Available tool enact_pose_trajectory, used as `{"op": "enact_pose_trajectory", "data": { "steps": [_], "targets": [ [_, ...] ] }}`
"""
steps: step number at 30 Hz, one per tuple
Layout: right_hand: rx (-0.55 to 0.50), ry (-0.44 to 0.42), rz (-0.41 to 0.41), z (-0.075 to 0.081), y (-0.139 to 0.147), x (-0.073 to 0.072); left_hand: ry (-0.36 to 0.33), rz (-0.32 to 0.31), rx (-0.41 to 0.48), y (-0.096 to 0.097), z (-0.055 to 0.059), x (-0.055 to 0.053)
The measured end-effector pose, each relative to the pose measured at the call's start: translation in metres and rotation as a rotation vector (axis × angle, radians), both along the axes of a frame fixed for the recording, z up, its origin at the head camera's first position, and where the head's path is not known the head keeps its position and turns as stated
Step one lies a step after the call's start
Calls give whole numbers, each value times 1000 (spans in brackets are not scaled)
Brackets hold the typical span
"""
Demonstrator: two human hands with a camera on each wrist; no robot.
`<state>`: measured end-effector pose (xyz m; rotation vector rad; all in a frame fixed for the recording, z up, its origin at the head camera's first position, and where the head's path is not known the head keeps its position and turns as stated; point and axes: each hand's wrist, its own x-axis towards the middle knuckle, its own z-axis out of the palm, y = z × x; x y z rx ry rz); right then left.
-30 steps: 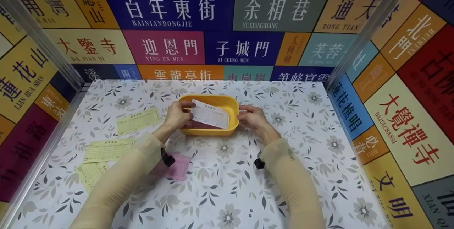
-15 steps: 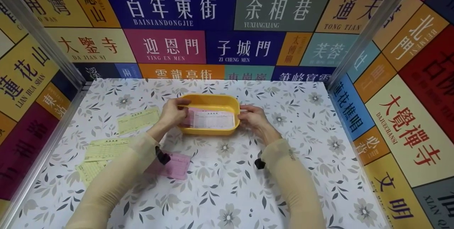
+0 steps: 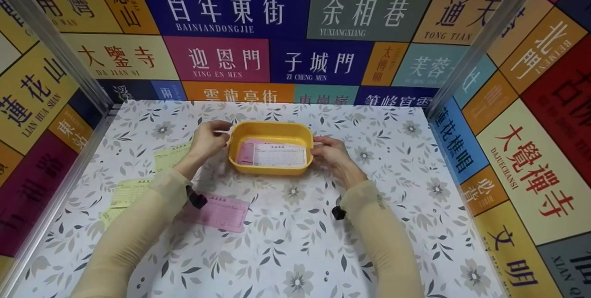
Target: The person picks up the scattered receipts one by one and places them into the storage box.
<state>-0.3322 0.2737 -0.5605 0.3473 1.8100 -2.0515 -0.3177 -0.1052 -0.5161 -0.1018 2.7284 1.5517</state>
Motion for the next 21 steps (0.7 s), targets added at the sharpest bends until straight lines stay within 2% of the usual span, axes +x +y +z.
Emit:
{"op": "enact_pose_trajectory", "data": {
  "steps": [8,15,21],
  "targets": [
    [18,-15,-5,0,1,-1,-7,54,-35,-30,0,1],
    [21,-4,4,-1,1,0,24,48,-79,-59,-8,3],
    [-7,9,2,0,-1,1,33,67,-104,-82,-13,6]
  ]
}}
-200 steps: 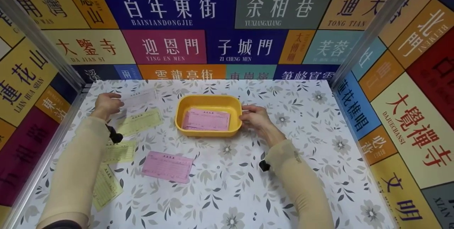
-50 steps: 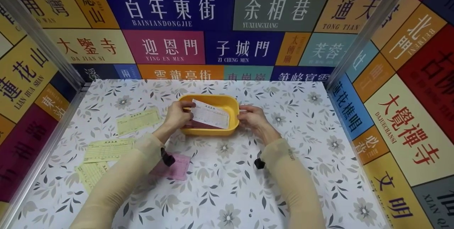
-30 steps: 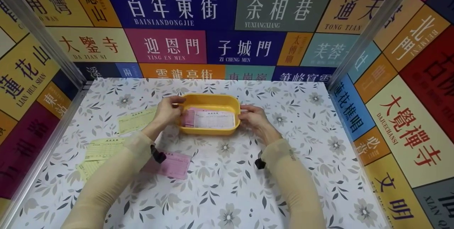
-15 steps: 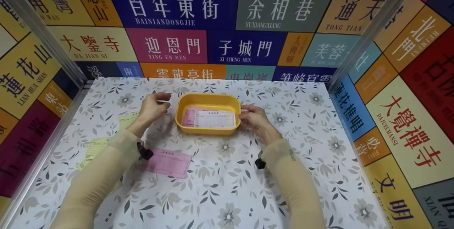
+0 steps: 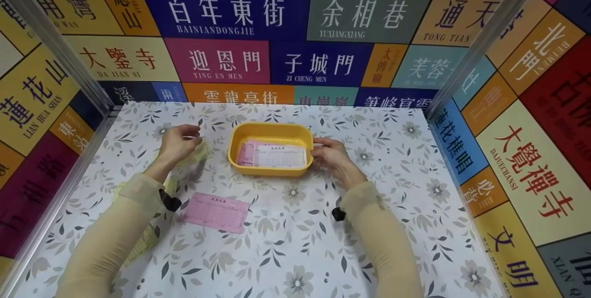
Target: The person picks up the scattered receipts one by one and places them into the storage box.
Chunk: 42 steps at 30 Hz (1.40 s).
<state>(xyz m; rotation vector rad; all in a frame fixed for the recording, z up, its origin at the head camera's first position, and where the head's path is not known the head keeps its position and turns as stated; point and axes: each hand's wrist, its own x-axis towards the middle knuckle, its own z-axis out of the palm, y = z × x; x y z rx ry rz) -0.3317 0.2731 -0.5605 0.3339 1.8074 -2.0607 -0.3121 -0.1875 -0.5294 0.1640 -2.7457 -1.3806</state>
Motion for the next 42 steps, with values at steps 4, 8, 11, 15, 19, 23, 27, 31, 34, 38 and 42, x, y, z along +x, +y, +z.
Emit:
{"op": "enact_pose_trajectory", "data": {
  "steps": [4,8,11,15,19,23,27,31,34,38,42],
  "targets": [
    [-17,-2,-4,-1,-1,0,-5,13,-18,-15,-5,3],
    [-2,-14,-10,0,0,0,-21,31,-22,-29,-9,6],
    [10,-24,-15,0,1,-1,-33,51,-38,-40,-12,7],
    [12,-25,-12,1,1,-1,-47,66,-71,-54,-16,12],
    [8,-24,-13,1,0,0,-54,79,-91,-69,-19,18],
    [4,-20,-17,1,-1,1,-74,101,-126,-83,-25,22],
    [2,-9,-12,0,0,0,-102,122,-173,-95,-31,25],
    [3,-1,5,-2,0,0,-134,130,-210,-104,-37,29],
    [10,0,9,-2,0,0,-125,125,-254,-110,-41,31],
    [18,-3,4,-1,1,0,-84,114,-316,-114,-46,32],
    [25,-9,11,-1,0,-1,-91,119,-334,-117,-50,31]
  ]
}}
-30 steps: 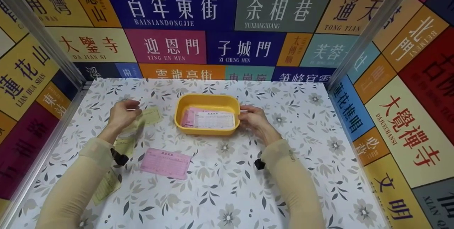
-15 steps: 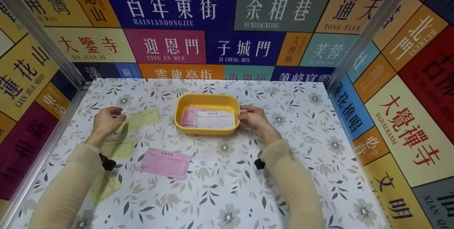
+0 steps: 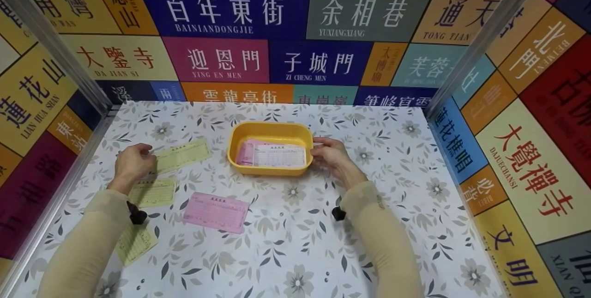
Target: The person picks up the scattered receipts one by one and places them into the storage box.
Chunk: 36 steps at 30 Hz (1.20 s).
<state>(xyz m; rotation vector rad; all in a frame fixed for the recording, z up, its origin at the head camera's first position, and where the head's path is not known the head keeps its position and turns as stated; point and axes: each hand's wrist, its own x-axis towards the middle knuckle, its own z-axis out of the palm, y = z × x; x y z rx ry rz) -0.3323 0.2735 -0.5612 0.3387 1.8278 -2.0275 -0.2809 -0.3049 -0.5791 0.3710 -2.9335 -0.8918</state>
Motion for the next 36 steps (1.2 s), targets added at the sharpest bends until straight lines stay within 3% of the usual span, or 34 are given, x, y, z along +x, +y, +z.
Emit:
{"op": "enact_pose_trajectory", "data": {
  "steps": [9,18,26,36],
  "targets": [
    [4,-9,-12,2,0,-1,-28,23,2,-4,-5,-9],
    [-17,2,0,2,-1,-2,-71,6,-12,-2,-7,-10],
    [2,-29,-15,5,1,-1,-137,48,-22,5,-8,-14],
    [-17,-10,-2,1,0,0,-167,75,-12,7,-9,-15]
  ]
}}
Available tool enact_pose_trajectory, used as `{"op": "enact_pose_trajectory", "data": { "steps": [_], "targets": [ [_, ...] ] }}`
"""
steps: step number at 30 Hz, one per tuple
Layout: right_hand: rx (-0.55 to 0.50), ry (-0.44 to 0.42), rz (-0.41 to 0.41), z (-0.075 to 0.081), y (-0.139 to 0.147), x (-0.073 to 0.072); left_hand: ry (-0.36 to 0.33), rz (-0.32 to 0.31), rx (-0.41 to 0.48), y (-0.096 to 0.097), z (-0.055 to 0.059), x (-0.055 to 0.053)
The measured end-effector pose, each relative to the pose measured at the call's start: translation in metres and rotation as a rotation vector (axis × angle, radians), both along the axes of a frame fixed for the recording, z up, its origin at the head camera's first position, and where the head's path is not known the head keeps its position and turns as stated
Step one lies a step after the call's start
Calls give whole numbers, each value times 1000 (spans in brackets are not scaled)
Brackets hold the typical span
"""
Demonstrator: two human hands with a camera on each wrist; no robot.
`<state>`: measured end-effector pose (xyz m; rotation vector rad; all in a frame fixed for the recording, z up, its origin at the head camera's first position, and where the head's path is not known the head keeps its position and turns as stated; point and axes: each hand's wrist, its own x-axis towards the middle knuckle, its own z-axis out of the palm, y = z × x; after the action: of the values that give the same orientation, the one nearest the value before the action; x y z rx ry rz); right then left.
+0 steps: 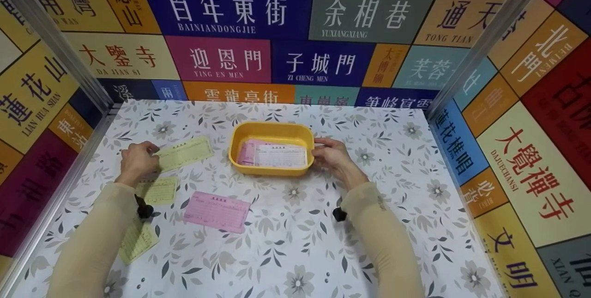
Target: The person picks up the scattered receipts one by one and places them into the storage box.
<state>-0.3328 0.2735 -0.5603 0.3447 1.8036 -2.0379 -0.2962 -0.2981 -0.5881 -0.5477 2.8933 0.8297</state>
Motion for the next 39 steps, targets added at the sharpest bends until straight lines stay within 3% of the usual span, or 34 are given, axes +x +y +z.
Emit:
{"op": "enact_pose_trajectory", "data": {
  "steps": [5,13,23,32,39],
  "targets": [
    [-7,5,-1,0,0,1,7,-3,33,-1,-1,0],
    [19,-6,-3,1,0,0,123,-13,72,1,-2,3],
    [54,-4,11,1,0,0,195,0,131,2,2,5],
    [34,-13,1,1,0,0,185,47,205,1,2,8],
    [41,-8,-6,2,0,0,286,20,214,1,5,10]
  ]
}}
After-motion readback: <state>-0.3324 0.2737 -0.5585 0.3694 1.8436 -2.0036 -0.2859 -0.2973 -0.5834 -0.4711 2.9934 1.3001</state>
